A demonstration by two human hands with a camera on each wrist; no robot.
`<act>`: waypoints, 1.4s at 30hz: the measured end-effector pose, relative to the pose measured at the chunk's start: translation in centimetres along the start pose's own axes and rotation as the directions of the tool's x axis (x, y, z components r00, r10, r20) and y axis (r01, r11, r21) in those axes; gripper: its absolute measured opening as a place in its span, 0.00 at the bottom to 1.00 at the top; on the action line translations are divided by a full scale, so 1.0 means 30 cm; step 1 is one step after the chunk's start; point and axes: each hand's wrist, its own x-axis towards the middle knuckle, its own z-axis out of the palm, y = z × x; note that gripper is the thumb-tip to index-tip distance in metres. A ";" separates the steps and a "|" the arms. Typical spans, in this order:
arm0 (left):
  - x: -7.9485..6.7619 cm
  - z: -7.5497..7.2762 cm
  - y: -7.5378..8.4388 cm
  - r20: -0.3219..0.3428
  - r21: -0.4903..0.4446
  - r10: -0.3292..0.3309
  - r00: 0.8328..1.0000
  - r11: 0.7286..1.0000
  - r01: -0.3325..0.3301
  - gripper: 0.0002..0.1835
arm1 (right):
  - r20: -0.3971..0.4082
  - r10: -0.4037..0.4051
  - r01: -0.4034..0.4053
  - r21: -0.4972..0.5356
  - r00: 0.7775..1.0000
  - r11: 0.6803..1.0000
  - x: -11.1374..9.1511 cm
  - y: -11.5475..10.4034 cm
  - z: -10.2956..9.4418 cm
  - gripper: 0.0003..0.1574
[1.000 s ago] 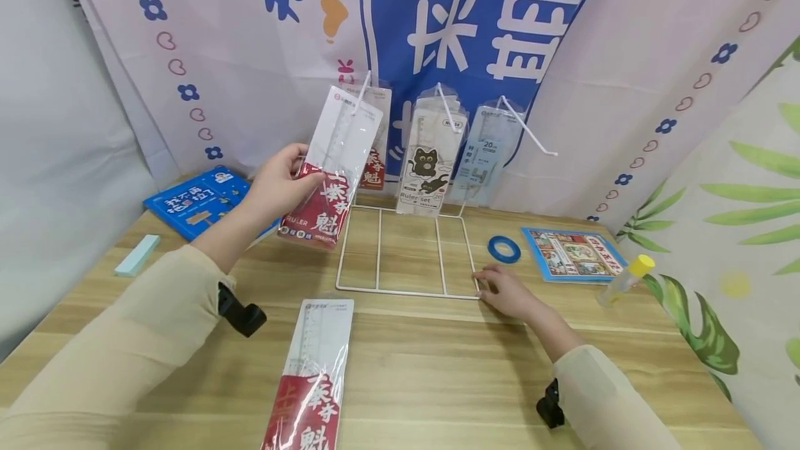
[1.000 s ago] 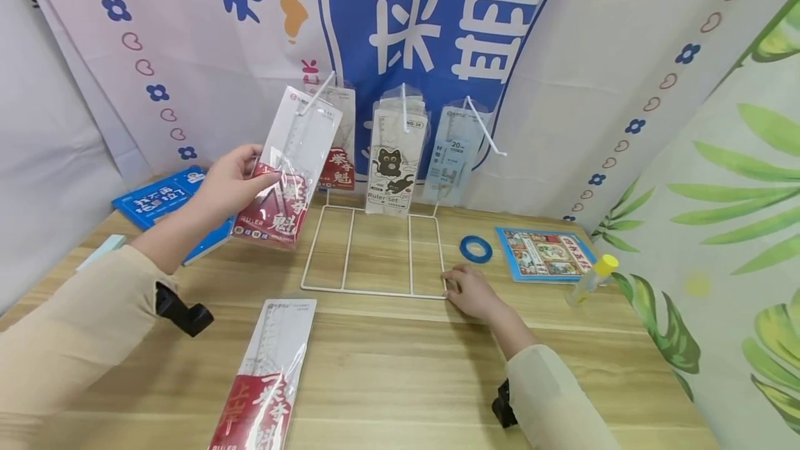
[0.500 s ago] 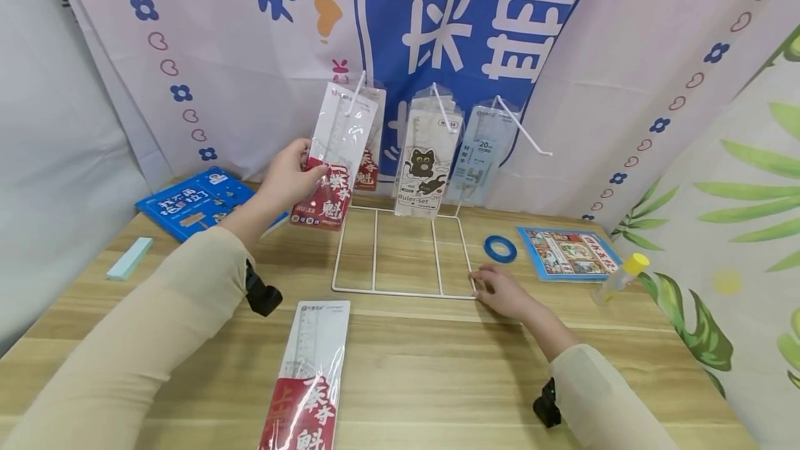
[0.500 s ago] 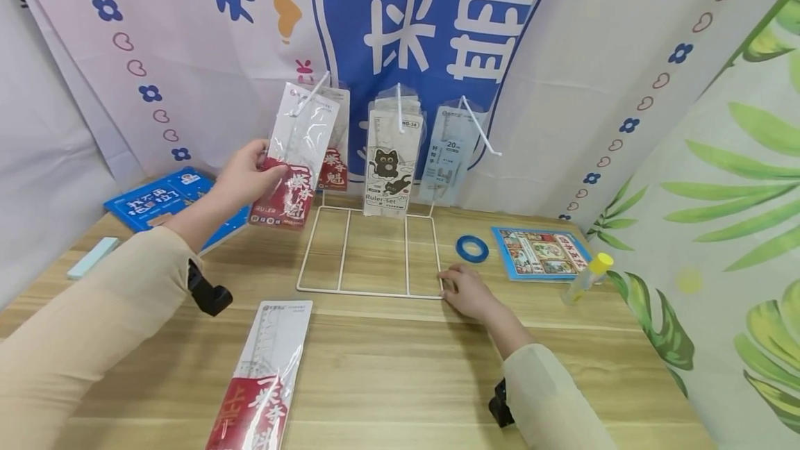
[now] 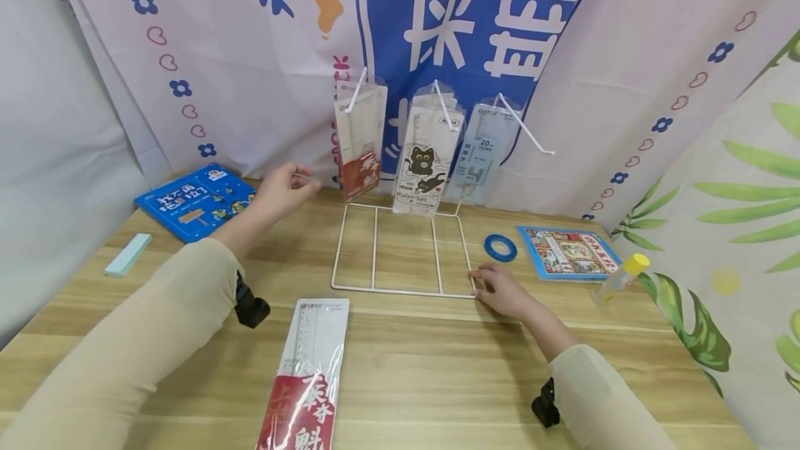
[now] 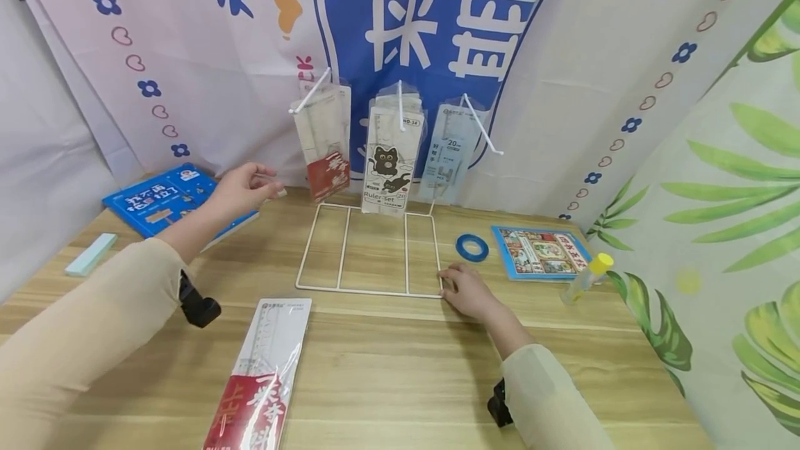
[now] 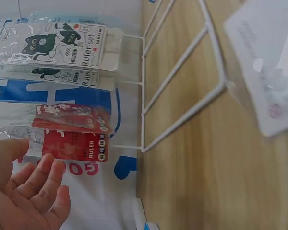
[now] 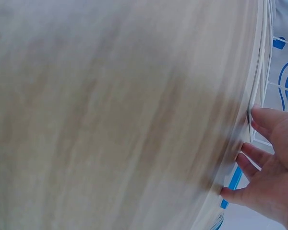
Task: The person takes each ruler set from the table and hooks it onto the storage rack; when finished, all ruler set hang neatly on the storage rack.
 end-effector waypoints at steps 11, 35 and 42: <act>-0.284 0.015 -0.070 0.240 0.249 0.062 0.969 0.961 -0.123 0.16 | 0.008 0.011 -0.011 0.004 1.000 1.000 0.000 -0.003 -0.005 0.25; -0.646 0.209 -0.044 0.369 0.733 -0.116 0.922 0.646 -0.212 0.54 | -0.009 -0.016 0.016 -0.006 1.000 1.000 0.001 -0.007 -0.003 0.24; -0.652 0.230 -0.046 0.383 0.745 -0.038 0.923 0.604 -0.284 0.58 | -0.009 -0.016 0.016 -0.012 1.000 1.000 -0.003 -0.008 -0.005 0.24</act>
